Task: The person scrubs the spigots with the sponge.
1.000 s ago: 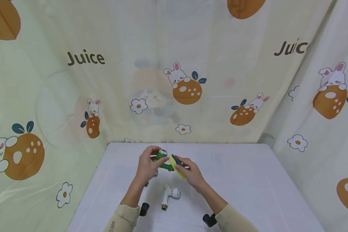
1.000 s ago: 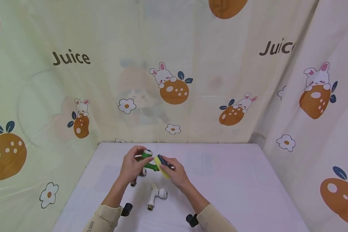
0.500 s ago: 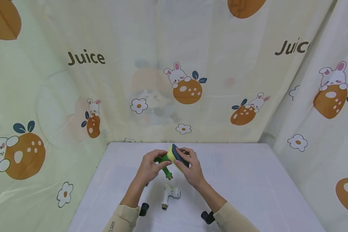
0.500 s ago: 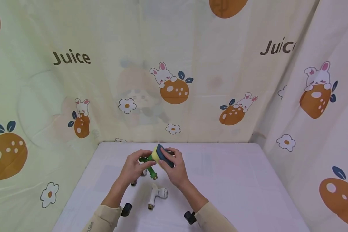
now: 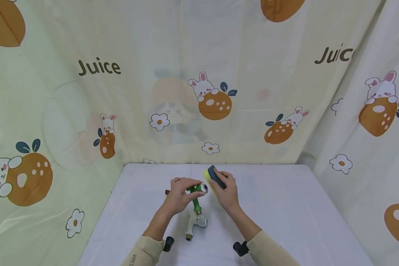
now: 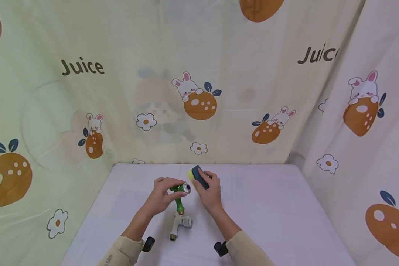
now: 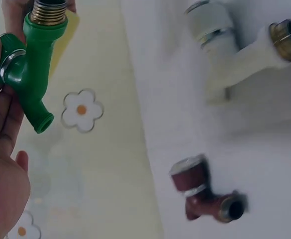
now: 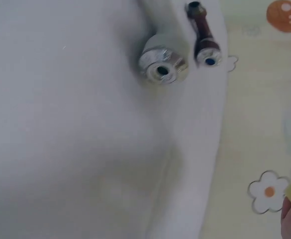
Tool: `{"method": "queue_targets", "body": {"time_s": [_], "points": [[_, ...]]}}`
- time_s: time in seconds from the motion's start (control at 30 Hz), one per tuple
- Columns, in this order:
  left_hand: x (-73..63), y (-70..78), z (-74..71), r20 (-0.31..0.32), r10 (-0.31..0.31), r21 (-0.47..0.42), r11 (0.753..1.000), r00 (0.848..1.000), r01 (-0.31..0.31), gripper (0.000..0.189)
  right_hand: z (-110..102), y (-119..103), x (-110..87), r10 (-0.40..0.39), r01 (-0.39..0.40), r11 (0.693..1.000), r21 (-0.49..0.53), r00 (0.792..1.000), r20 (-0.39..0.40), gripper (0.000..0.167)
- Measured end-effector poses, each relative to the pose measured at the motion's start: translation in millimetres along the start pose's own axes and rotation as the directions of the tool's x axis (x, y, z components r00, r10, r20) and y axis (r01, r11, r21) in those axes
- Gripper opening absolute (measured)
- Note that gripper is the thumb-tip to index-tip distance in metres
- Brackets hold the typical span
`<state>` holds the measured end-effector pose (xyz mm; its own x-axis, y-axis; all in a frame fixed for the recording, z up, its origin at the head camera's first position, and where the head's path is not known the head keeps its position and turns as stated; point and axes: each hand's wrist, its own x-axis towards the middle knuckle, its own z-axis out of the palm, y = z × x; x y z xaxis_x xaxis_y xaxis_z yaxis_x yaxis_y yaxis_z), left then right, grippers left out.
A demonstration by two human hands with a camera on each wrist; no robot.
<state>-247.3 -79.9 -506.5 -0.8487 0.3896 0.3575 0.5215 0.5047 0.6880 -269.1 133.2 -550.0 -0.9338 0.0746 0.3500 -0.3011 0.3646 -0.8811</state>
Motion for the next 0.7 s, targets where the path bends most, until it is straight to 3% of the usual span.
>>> {"method": "queue_targets", "body": {"time_s": [0.17, 0.4, 0.53, 0.7], "points": [[-5.8, -3.7, 30.3, 0.134, 0.023, 0.018, 1.000, 0.991, -0.025, 0.040, -6, 22, 0.8, 0.130, -0.130, 0.991, -0.025, 0.991, -0.012, 0.051], [-8.4, -13.2, 74.3, 0.318, 0.016, 0.082, 0.996, 0.948, -0.044, 0.039, -11, 42, -0.2, 0.177, -0.179, 0.982, -0.052, 0.983, -0.044, 0.052], [-7.7, -17.8, 90.7, 0.385, 0.002, 0.159, 0.985, 0.923, -0.069, 0.039, -13, 46, -0.8, 0.196, -0.198, 0.979, -0.049, 0.979, -0.051, 0.052], [-7.1, -25.1, 103.7, 0.430, -0.016, 0.266, 0.958, 0.903, -0.110, 0.036, -14, 48, -1.7, 0.213, -0.215, 0.976, -0.044, 0.976, -0.041, 0.053]]}}
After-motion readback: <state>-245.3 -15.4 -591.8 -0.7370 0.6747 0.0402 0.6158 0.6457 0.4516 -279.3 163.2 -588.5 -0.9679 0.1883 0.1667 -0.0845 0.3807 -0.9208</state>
